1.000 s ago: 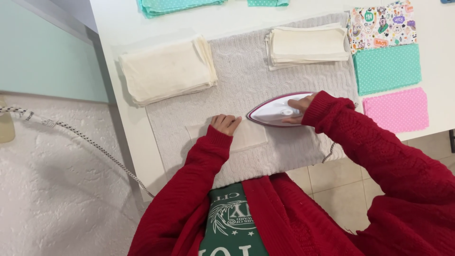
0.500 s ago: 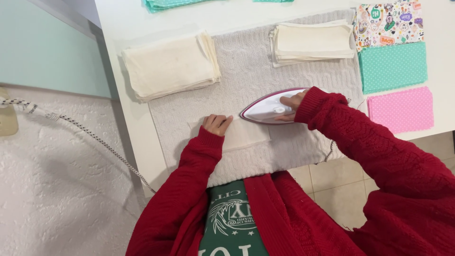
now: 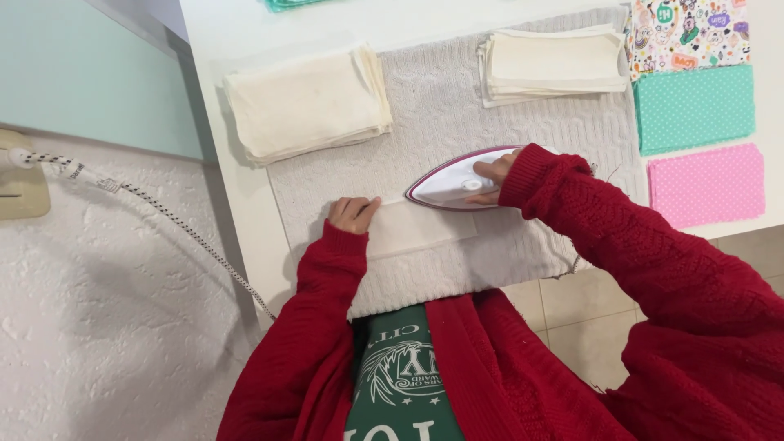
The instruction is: Ironing small strips of white fabric on a craft table.
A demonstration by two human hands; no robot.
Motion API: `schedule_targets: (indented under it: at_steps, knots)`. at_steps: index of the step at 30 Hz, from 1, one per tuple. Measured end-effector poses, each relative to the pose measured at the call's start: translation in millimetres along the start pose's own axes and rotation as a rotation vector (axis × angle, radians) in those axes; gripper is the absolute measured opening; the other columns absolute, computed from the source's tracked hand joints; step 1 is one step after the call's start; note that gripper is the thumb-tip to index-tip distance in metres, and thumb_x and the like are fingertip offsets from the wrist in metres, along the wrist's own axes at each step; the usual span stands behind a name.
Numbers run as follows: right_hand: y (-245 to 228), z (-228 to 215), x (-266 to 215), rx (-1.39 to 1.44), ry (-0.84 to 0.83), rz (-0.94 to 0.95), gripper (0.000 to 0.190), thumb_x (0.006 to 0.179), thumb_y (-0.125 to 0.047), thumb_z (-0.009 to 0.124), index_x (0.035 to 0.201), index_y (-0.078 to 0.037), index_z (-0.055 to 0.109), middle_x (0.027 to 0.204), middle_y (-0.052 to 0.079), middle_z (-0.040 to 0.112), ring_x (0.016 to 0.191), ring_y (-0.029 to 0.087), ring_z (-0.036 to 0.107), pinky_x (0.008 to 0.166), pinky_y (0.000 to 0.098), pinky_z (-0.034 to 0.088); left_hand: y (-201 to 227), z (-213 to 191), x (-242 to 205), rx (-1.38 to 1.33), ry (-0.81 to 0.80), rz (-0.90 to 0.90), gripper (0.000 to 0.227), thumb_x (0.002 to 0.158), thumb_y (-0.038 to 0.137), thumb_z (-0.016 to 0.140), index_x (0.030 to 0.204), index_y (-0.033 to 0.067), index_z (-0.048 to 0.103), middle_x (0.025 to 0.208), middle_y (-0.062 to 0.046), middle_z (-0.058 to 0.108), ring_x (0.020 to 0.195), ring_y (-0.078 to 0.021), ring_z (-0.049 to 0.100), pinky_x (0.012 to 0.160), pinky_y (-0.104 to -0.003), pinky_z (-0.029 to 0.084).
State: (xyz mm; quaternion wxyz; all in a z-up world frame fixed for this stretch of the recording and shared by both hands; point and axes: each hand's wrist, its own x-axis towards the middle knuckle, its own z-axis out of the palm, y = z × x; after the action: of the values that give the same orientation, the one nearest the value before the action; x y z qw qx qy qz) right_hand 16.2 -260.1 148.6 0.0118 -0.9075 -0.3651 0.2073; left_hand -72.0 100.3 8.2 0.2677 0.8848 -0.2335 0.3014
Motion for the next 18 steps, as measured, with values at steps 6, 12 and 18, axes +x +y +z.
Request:
schedule_targets:
  at_steps: [6,12,18]
  knots:
    - [-9,15,14,-0.017,0.092,-0.021,0.054,0.086,-0.074,0.058,0.086,-0.020,0.050,0.058,0.006,0.065,0.052,0.023,0.070,0.049,0.0303,0.056,-26,-13,-21,0.022,0.048,-0.020,0.006,0.092,0.018,0.075,0.090,0.0211,0.079,0.082,0.001,0.063,0.075,-0.0159,0.059,0.068,-0.028,0.048]
    - [-25,7,25,0.001,0.091,-0.039,0.053,0.086,-0.072,0.060,0.083,-0.019,0.051,0.055,0.006,0.064,0.047,0.022,0.067,0.043,0.0283,0.051,-48,-28,-34,-0.002,0.134,-0.018,0.007,0.088,0.015,0.078,0.087,0.0204,0.081,0.077,0.002,0.067,0.068,-0.0136,0.059,0.064,-0.024,0.050]
    - [-34,14,39,-0.016,0.112,-0.075,0.052,0.087,-0.071,0.059,0.082,-0.020,0.050,0.053,0.005,0.063,0.044,0.019,0.065,0.041,0.0256,0.050,-45,-37,-31,-0.056,0.189,-0.050,0.011,0.090,0.011,0.076,0.087,0.0191,0.082,0.078,0.001,0.068,0.065,-0.0141,0.060,0.064,-0.023,0.052]
